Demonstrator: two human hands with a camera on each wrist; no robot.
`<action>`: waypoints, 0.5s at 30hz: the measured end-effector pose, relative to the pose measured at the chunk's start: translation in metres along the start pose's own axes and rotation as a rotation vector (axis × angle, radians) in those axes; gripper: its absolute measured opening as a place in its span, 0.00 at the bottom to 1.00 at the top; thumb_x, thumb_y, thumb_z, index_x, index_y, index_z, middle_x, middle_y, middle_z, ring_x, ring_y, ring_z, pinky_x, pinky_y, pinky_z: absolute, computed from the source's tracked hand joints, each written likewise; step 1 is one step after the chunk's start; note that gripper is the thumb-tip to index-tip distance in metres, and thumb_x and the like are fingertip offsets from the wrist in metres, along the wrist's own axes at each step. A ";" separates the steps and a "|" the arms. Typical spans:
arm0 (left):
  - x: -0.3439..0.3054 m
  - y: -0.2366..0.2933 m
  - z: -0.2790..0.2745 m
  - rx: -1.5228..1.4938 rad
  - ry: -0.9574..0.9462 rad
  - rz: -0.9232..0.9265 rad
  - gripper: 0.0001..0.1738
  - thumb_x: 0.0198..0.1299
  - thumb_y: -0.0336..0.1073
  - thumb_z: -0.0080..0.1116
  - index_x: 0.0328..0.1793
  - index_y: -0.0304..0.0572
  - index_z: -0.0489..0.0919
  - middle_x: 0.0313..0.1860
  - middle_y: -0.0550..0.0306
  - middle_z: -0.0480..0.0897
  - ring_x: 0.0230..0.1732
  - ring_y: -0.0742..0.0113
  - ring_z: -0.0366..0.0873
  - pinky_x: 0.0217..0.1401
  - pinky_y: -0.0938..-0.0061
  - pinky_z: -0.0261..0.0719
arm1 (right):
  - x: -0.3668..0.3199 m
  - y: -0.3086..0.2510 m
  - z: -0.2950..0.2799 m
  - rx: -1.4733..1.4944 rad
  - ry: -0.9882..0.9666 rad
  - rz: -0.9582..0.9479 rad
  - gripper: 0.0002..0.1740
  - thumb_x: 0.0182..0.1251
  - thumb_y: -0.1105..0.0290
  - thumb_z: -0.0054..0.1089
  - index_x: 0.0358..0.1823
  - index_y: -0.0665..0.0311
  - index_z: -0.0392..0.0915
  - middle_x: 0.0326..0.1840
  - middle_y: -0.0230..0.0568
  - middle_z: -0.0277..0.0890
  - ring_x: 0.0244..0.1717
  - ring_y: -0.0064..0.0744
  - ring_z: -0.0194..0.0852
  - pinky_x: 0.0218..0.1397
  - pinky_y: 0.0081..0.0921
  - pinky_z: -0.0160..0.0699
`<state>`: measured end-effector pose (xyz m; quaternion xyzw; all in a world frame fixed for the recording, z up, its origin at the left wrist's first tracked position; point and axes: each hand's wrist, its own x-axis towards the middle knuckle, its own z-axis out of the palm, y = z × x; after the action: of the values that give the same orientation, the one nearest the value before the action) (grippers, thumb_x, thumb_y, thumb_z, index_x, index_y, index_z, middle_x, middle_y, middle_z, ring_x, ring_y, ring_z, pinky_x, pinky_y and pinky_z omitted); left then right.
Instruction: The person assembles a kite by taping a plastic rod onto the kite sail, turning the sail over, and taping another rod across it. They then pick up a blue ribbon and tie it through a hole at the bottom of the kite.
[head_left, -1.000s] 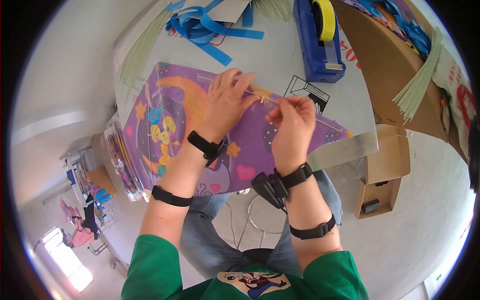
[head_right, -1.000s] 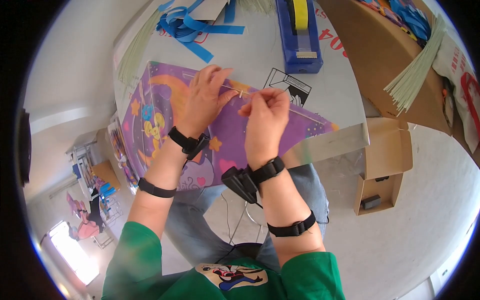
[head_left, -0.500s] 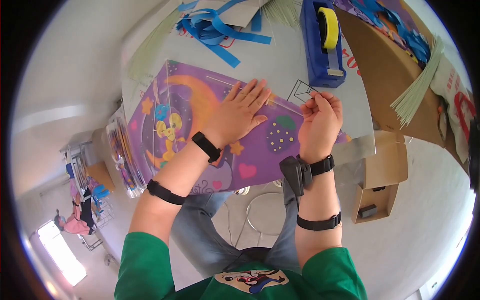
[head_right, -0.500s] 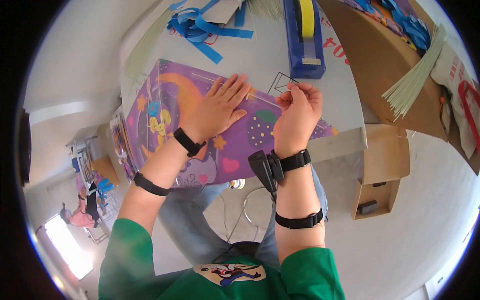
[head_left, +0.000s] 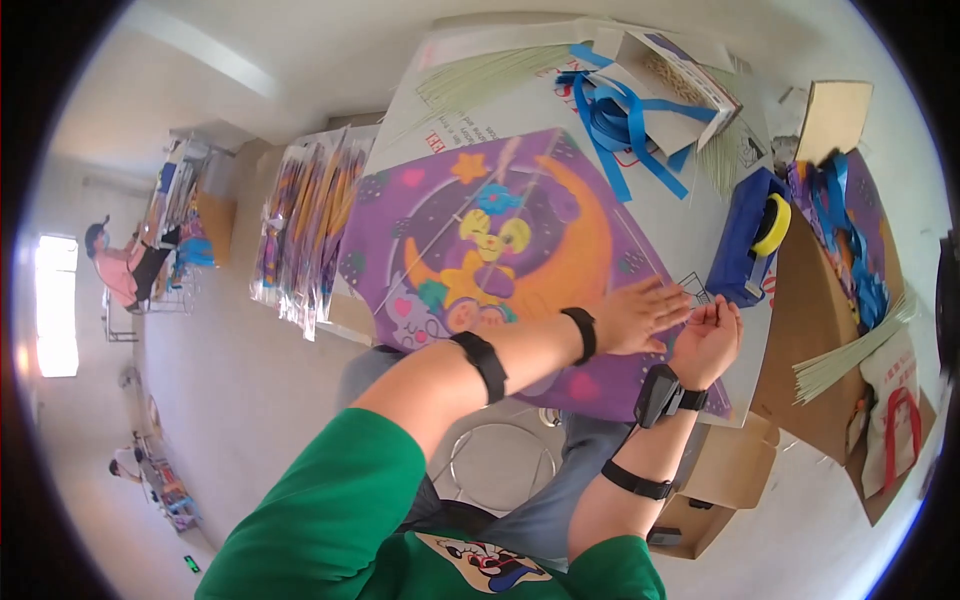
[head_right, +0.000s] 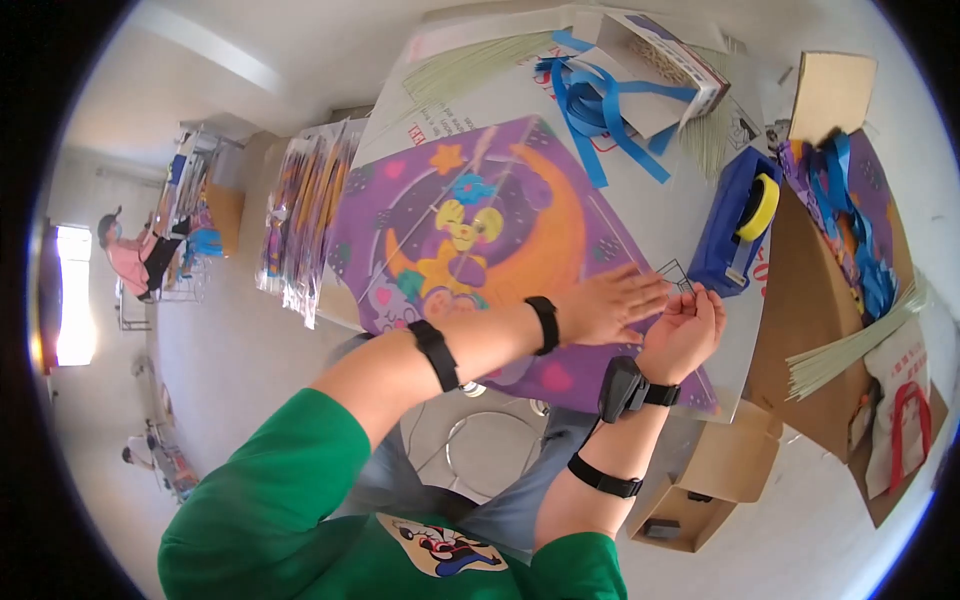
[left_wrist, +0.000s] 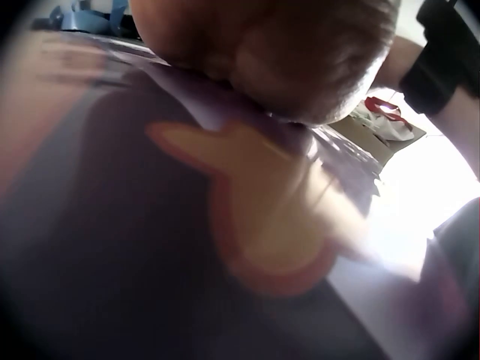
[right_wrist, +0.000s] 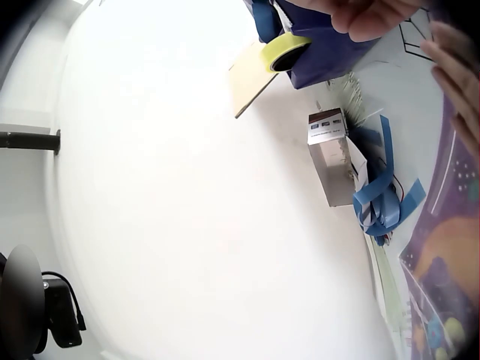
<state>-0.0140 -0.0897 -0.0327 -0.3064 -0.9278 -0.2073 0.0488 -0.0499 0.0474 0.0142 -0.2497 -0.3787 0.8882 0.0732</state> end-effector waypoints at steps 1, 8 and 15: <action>0.007 0.006 0.008 -0.019 0.003 0.024 0.37 0.62 0.54 0.56 0.72 0.39 0.69 0.76 0.54 0.63 0.79 0.57 0.53 0.82 0.55 0.42 | 0.000 -0.002 -0.002 -0.001 0.004 0.000 0.06 0.69 0.80 0.51 0.46 0.67 0.69 0.39 0.42 0.76 0.30 0.25 0.71 0.34 0.19 0.75; 0.030 0.042 0.017 -0.107 -0.050 0.082 0.29 0.61 0.45 0.54 0.66 0.39 0.74 0.74 0.53 0.66 0.80 0.55 0.53 0.82 0.53 0.44 | 0.015 -0.019 -0.016 -0.008 -0.039 -0.070 0.06 0.70 0.79 0.51 0.47 0.69 0.68 0.40 0.43 0.76 0.31 0.26 0.71 0.35 0.20 0.76; -0.097 -0.006 -0.098 -0.195 0.302 -0.820 0.10 0.55 0.35 0.59 0.39 0.36 0.77 0.38 0.46 0.78 0.44 0.45 0.77 0.44 0.56 0.74 | 0.010 -0.002 0.002 -0.555 -0.298 -0.076 0.11 0.70 0.77 0.52 0.52 0.68 0.72 0.44 0.47 0.78 0.40 0.36 0.79 0.46 0.29 0.81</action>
<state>0.0574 -0.1875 0.0328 0.1171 -0.9312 -0.3384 0.0684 -0.0599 0.0505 0.0133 -0.1128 -0.6221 0.7745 -0.0210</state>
